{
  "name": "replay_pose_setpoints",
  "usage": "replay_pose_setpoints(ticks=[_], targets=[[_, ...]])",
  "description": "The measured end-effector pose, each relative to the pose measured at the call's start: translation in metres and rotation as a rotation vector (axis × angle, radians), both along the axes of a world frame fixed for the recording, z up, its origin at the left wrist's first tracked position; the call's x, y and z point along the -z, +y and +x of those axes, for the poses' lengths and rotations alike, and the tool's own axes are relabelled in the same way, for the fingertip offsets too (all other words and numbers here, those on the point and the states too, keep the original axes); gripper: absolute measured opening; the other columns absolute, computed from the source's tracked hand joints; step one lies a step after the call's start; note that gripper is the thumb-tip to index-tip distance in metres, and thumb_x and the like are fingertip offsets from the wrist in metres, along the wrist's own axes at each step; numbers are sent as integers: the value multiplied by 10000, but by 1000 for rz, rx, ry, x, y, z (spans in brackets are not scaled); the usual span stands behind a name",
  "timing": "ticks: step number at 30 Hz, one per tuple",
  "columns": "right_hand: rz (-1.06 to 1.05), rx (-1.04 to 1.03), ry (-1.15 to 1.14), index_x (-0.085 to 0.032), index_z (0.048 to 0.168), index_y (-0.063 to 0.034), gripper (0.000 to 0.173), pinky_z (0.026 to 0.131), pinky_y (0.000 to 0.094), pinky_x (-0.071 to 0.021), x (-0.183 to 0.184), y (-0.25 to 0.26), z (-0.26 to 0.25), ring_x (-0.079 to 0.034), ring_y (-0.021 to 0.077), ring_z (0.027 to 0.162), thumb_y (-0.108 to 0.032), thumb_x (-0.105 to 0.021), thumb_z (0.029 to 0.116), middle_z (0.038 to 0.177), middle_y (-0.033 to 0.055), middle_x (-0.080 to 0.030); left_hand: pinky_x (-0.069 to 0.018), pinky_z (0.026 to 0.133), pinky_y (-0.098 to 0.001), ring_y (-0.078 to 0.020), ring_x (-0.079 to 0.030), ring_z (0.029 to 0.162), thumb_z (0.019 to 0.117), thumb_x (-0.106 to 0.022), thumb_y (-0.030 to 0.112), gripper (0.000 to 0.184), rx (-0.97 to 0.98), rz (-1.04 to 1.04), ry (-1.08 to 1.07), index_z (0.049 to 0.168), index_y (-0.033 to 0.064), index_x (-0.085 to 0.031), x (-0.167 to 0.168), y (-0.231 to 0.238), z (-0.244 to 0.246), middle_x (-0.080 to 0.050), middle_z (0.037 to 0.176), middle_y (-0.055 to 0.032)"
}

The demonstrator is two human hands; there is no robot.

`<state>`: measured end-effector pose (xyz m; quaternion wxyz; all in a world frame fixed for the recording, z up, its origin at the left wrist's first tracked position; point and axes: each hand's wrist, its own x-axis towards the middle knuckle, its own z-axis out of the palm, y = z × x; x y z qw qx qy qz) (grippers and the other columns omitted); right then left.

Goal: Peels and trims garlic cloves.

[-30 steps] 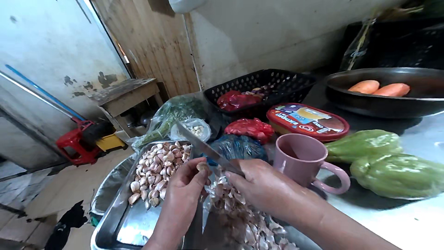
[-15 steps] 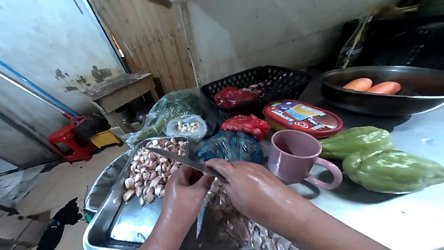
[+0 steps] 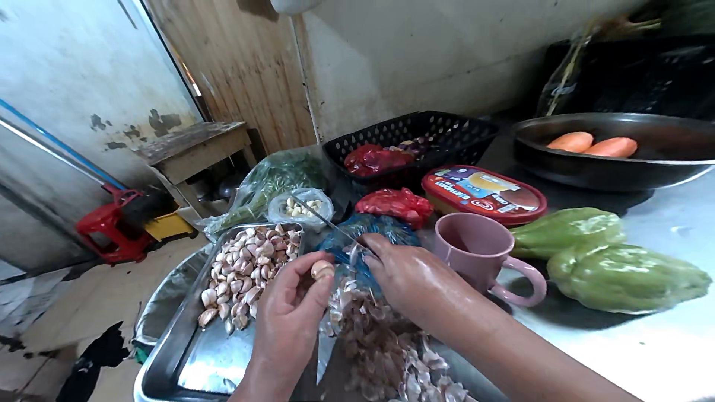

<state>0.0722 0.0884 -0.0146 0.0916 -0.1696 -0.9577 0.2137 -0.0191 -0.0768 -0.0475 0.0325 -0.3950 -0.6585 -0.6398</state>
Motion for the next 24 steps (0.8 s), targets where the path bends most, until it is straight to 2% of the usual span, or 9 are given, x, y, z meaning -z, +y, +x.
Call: replay_pose_setpoints(ticks=[3,6,7,10,15,18,21,24], targets=[[-69,-16,-69,-585,1367,-140,311,835,500,-560,-4,0,0,-705,312,930,-240,-480,1092,957,126,-711,-629,787,-319,-182,-737,917,985,-576,73,274,32,10,-185,1240,5,-649,-3,0,-3,-737,1071,-87],[-168,-46,-43,-653,1275,-115,281,796,471,-555,-6,-3,2,-685,268,868,-245,-494,1083,922,108,-698,-621,766,-307,-158,-720,837,1010,-574,123,276,21,-82,-282,1247,11,-661,-4,0,-6,-726,985,-69],[-203,-55,-64,-637,1272,-113,274,790,462,-550,-9,-4,2,-677,257,854,-253,-489,1089,909,103,-687,-618,755,-296,-144,-715,809,1007,-587,137,265,16,-108,-279,1227,18,-674,-4,0,-6,-725,955,-58],[-273,-108,-79,-571,1355,-161,295,773,426,-561,-11,-7,4,-683,225,817,-272,-479,1098,891,77,-693,-608,717,-271,-116,-698,760,979,-638,153,232,7,-180,-261,1175,31,-666,-2,2,-3,-704,898,-36],[-111,-196,39,-609,1387,-172,334,787,477,-570,-1,-15,6,-713,283,864,-240,-476,1088,919,109,-723,-594,648,-247,-93,-677,682,931,-699,121,139,-18,-238,-289,1043,49,-658,-8,6,3,-685,812,-10],[-33,-221,67,-605,1400,-182,344,789,491,-570,1,-16,6,-716,300,865,-204,-474,1082,917,112,-725,-586,622,-243,-94,-668,664,918,-716,96,130,-44,-232,-336,1025,41,-666,-11,7,5,-684,808,-18],[71,-234,231,-653,1339,-172,322,739,481,-595,12,-17,5,-731,290,810,-163,-526,1042,881,96,-733,-584,590,-244,-97,-664,629,896,-719,81,97,-85,-260,-376,966,44,-663,-15,9,5,-673,765,-14],[103,-244,252,-667,1313,-181,310,729,473,-598,16,-17,4,-732,278,808,-162,-531,1035,881,84,-734,-576,565,-249,-104,-650,593,891,-735,71,89,-80,-254,-420,925,36,-661,-15,9,4,-668,732,-26]])
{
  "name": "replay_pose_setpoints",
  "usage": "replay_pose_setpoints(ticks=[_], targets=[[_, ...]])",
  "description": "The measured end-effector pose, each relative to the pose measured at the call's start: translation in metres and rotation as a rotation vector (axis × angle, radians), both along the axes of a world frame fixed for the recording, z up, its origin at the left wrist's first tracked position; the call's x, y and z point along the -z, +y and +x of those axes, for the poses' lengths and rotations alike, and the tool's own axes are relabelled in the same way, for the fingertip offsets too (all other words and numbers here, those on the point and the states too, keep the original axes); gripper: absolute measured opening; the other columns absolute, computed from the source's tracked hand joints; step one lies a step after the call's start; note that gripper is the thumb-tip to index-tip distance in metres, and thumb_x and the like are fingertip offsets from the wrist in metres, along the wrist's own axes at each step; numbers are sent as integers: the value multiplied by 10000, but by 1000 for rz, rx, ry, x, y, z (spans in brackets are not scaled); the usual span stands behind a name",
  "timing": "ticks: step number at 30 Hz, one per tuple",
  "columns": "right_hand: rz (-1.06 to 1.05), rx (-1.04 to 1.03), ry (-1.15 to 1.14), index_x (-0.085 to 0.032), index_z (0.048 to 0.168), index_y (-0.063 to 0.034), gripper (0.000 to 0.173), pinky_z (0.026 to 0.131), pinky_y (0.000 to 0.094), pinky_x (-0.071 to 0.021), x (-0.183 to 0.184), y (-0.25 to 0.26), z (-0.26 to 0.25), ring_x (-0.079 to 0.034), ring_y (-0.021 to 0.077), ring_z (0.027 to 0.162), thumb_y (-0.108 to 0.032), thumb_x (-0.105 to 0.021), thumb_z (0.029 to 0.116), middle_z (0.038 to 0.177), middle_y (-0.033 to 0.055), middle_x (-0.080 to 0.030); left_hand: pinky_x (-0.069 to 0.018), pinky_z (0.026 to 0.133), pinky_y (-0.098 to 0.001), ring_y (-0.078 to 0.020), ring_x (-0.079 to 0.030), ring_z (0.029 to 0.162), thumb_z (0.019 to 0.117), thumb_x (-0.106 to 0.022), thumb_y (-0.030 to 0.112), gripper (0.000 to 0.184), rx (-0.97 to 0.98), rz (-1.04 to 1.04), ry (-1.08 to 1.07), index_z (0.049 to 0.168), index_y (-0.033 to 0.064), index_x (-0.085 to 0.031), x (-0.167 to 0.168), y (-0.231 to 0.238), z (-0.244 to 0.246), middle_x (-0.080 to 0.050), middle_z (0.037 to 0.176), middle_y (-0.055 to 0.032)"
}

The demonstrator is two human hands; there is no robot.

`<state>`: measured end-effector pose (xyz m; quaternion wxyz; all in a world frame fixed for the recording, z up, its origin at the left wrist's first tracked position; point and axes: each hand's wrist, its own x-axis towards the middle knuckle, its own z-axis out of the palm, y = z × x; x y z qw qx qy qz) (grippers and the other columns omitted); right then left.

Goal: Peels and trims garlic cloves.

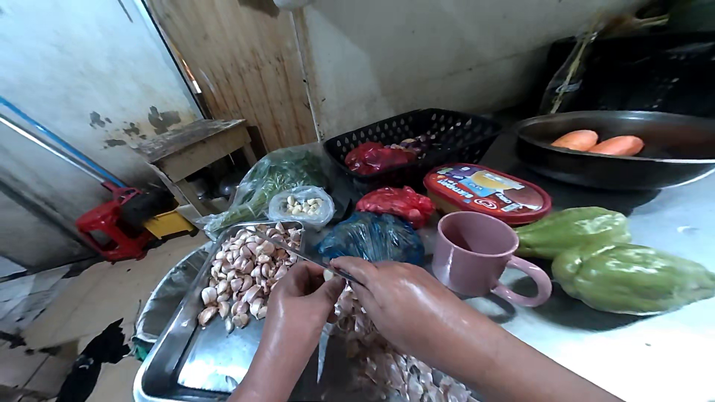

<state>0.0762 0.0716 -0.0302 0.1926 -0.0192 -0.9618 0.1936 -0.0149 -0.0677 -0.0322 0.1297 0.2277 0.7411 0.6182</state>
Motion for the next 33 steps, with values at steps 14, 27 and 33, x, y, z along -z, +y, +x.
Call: replay_pose_setpoints(ticks=[14,27,33], targets=[[49,78,-93,-648,1287,-167,279,759,472,-598,-4,-4,-1,-731,305,871,-145,-563,1022,903,104,-722,-596,646,-250,-86,-684,680,891,-749,138,154,-13,-114,91,1002,60,-676,1,2,3,-694,799,0],[-296,145,-415,-632,1312,-92,324,870,495,-536,-27,13,-5,-679,300,954,-273,-470,1097,1005,146,-697,-566,787,-229,-69,-666,887,998,-577,251,319,22,-64,429,1227,75,-712,16,-10,-9,-676,1051,-35],[-360,67,-433,-564,1419,-147,354,858,488,-537,-31,7,-2,-680,294,944,-261,-456,1102,998,143,-695,-568,752,-212,-68,-665,835,1002,-597,200,279,17,-189,508,1191,50,-737,16,-6,-5,-670,1025,-75]])
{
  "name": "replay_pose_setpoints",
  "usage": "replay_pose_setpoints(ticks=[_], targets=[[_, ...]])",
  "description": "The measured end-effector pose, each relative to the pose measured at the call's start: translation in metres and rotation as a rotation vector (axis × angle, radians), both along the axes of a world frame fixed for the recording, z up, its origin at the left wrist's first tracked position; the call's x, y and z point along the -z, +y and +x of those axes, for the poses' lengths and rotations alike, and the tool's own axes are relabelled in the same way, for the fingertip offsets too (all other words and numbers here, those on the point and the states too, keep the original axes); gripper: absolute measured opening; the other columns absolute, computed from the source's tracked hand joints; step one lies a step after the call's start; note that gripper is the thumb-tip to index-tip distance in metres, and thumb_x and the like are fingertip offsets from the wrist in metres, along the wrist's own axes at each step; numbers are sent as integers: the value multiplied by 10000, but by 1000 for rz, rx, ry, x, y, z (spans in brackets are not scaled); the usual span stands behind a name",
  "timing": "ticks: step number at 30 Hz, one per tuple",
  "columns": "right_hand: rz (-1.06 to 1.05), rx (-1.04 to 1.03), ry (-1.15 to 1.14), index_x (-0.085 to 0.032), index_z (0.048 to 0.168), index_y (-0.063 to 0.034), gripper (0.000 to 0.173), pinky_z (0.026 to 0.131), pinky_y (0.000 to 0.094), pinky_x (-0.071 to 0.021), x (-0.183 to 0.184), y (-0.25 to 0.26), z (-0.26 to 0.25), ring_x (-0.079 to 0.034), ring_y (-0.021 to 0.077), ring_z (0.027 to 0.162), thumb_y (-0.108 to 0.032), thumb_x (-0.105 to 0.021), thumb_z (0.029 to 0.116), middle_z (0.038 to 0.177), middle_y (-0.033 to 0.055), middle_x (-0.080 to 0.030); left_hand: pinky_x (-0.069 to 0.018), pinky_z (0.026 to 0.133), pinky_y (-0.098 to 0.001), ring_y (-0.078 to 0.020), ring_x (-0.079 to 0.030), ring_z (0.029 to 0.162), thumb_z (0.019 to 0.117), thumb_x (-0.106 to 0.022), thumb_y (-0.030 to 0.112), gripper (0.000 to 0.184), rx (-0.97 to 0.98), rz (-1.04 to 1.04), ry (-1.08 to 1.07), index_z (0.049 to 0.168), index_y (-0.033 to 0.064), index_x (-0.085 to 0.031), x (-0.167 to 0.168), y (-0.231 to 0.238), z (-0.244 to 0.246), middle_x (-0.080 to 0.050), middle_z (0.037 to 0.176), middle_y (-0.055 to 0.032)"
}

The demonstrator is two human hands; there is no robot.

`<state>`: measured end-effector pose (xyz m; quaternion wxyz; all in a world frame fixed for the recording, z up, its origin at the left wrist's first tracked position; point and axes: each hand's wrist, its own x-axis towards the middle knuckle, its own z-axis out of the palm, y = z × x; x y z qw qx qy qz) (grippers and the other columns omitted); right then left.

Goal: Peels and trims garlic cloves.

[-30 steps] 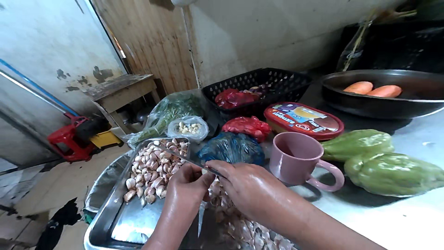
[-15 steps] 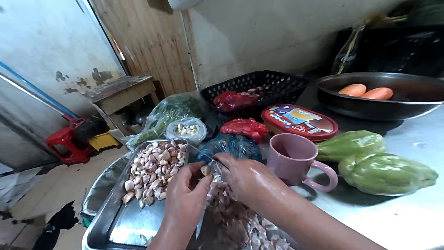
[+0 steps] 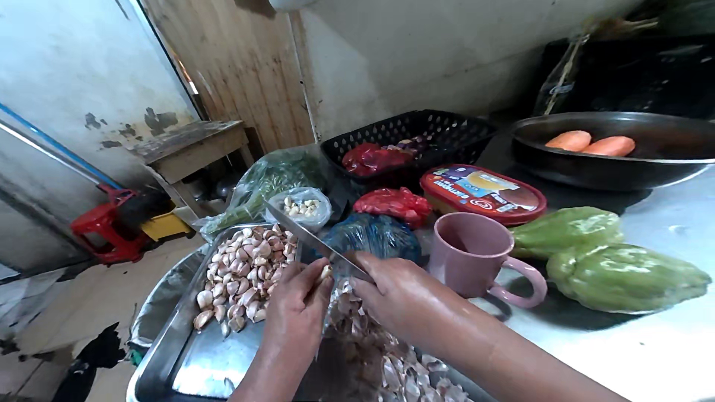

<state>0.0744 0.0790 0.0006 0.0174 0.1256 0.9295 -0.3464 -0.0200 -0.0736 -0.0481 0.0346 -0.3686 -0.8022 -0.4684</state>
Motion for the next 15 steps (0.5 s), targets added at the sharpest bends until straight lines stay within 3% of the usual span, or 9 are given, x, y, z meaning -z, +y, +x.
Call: replay_pose_setpoints(ticks=[5,11,15], targets=[[109,-38,67,-586,1406,-148,355,857,494,-551,6,-5,1,-700,304,947,-269,-437,1107,995,137,-716,-559,731,-195,-63,-662,818,960,-619,199,239,-22,-7,222,1059,39,-767,8,2,-1,-679,952,-70],[205,-40,113,-594,1376,-125,331,851,505,-554,10,-9,1,-709,330,949,-239,-440,1105,962,145,-718,-565,770,-234,-103,-677,866,934,-602,220,259,-63,-49,438,1058,87,-787,10,5,0,-698,935,-62],[283,-31,197,-620,1324,-117,290,812,506,-571,16,-11,1,-720,343,915,-155,-504,1061,929,145,-718,-591,743,-279,-163,-705,840,927,-598,198,219,-49,-67,623,983,87,-778,13,6,0,-709,923,-89]])
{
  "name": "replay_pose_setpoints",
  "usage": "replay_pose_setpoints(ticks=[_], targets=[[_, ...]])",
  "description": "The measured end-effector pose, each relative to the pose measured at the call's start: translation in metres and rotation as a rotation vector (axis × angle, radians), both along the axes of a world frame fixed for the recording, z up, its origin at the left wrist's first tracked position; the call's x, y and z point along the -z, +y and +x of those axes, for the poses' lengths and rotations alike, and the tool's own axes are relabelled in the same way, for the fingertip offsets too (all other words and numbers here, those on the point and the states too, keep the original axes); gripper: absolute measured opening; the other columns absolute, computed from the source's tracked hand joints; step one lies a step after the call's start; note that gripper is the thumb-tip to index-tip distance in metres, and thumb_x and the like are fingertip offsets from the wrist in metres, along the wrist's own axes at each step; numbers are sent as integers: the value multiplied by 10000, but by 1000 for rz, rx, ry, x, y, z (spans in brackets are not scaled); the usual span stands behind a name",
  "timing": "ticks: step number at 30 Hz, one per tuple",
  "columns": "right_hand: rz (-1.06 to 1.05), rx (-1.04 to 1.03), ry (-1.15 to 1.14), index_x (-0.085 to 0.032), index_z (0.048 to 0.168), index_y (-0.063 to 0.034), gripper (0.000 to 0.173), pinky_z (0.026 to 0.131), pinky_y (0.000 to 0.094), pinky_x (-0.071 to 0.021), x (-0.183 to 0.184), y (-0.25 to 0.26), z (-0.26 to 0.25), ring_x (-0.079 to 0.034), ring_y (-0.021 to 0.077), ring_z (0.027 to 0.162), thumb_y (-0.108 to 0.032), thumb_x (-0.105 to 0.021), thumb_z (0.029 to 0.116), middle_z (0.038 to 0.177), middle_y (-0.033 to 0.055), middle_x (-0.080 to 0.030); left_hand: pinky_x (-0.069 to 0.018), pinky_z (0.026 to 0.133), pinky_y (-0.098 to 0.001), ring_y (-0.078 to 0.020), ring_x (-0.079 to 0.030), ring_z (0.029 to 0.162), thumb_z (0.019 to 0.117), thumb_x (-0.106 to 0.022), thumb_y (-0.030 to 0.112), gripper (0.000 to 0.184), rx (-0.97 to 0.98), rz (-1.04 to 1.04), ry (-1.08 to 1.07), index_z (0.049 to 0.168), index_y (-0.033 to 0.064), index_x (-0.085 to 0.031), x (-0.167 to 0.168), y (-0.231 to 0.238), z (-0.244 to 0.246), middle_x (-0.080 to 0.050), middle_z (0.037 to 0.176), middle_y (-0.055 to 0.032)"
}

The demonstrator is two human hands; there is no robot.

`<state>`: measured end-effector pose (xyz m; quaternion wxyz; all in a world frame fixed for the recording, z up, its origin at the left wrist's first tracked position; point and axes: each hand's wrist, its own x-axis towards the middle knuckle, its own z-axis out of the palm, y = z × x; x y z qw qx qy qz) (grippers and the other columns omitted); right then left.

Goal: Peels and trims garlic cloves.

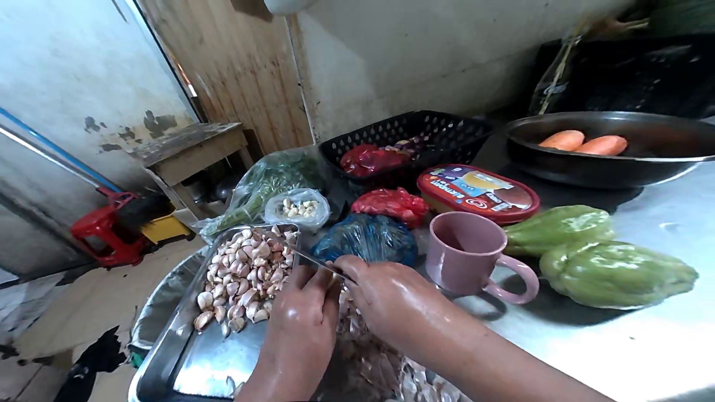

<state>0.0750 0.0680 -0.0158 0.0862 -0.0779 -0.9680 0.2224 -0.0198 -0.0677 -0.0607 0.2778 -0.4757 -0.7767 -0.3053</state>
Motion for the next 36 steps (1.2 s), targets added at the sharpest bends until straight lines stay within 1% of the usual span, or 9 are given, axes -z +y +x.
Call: replay_pose_setpoints(ticks=[3,5,10,14,19,22,28,33,36], targets=[[-19,0,-39,-605,1336,-114,295,823,507,-566,-3,1,0,-715,345,934,-165,-480,1074,940,151,-713,-594,744,-293,-186,-704,839,939,-603,197,221,14,2,44,1019,75,-770,0,-1,-1,-704,935,-107],[-34,7,-43,-604,1327,-105,295,818,503,-564,-4,2,0,-714,341,927,-196,-457,1088,929,153,-709,-586,786,-297,-181,-699,885,944,-609,201,255,13,2,-78,1091,78,-777,-2,-3,0,-706,974,-115],[-108,32,-104,-585,1355,-92,331,878,526,-546,-13,2,-1,-702,355,991,-248,-424,1110,992,176,-710,-552,768,-260,-95,-650,864,1015,-567,175,328,39,-53,-753,1312,88,-678,-24,-5,3,-662,1075,-80],[-77,11,-113,-588,1346,-95,321,871,510,-551,-12,0,0,-701,343,990,-235,-422,1110,997,167,-706,-593,751,-271,-107,-674,848,972,-617,207,447,176,76,-1111,1392,56,-587,-26,-5,-1,-646,1094,-50],[-119,4,-137,-583,1357,-92,347,894,511,-541,-14,1,0,-696,337,1007,-270,-409,1116,1018,167,-707,-589,705,-269,-109,-670,779,988,-605,125,320,259,209,-1195,1287,9,-608,-25,-4,-3,-678,976,-38],[-148,50,-71,-606,1323,-103,319,829,499,-561,-10,6,1,-708,319,920,-272,-450,1102,939,148,-708,-593,704,-286,-124,-674,789,918,-604,56,329,287,250,-1273,1242,4,-601,-27,-4,-4,-670,966,-47],[-244,214,59,-605,1331,-106,319,809,509,-556,-13,23,3,-692,299,874,-286,-520,1082,920,131,-697,-577,654,-263,-121,-660,755,880,-584,-15,422,415,270,-1368,1301,-17,-570,-27,-14,-13,-668,1032,-68],[-200,204,156,-636,1292,-88,312,793,504,-560,-9,30,6,-696,274,842,-282,-519,1078,889,108,-704,-511,619,-252,-100,-592,690,967,-536,-63,402,148,98,-1224,1356,31,-571,-60,10,-48,-658,1016,-65],[-147,177,278,-669,1239,-86,276,729,505,-575,0,31,6,-701,270,774,-248,-544,1054,822,97,-699,-491,634,-282,-135,-561,732,1006,-509,-2,496,-11,7,-1072,1492,78,-454,-89,44,-91,-587,1101,-107]])
